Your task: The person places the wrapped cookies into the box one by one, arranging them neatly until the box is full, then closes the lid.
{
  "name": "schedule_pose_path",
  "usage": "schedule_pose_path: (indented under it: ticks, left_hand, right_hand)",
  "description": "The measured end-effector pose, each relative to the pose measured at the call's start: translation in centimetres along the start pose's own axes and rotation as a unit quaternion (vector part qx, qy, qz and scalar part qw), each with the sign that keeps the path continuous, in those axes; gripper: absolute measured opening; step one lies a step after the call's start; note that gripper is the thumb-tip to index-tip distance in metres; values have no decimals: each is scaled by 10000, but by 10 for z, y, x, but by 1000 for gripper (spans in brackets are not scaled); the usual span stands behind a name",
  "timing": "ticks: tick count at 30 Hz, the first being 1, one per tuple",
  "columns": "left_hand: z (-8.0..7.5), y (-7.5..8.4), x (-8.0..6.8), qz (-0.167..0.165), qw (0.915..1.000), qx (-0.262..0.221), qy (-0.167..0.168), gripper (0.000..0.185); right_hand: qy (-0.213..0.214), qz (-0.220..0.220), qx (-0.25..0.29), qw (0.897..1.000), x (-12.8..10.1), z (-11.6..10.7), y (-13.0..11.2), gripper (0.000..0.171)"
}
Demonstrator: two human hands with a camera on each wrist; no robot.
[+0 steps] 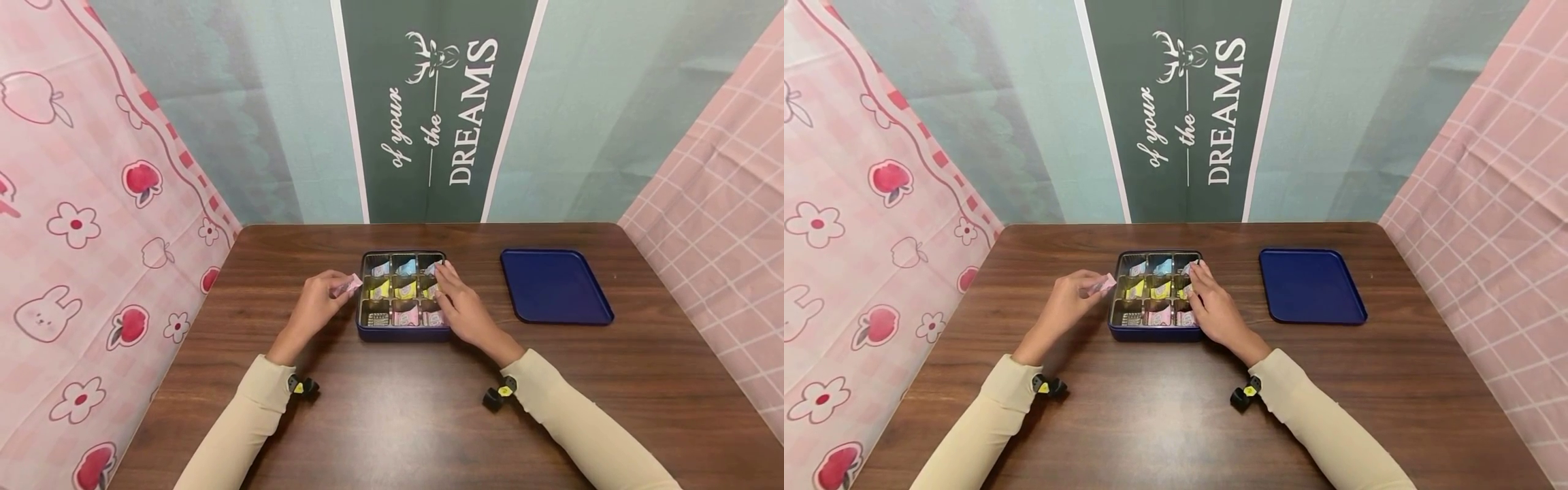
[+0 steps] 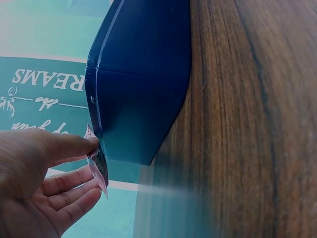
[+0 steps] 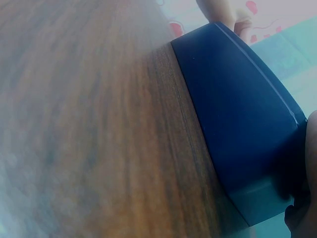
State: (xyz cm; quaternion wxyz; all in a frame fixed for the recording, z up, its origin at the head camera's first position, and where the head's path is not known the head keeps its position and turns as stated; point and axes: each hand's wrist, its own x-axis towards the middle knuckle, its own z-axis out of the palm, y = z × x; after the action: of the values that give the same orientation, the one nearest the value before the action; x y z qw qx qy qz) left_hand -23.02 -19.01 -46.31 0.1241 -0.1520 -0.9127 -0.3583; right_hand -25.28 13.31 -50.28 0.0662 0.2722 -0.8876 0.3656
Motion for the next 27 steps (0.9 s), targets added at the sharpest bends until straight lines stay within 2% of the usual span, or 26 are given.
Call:
schedule_pose_path:
  ticks: [15,27]
  left_hand:
    - [1,2,0,180,9998,-89,91,26]
    - [2,5,1,67,10000,-67,1,27]
  right_hand:
    - [-7,6,-8,10000,-1,-1,-2,49]
    - [-3,15,6,10000,-1,0,0,50]
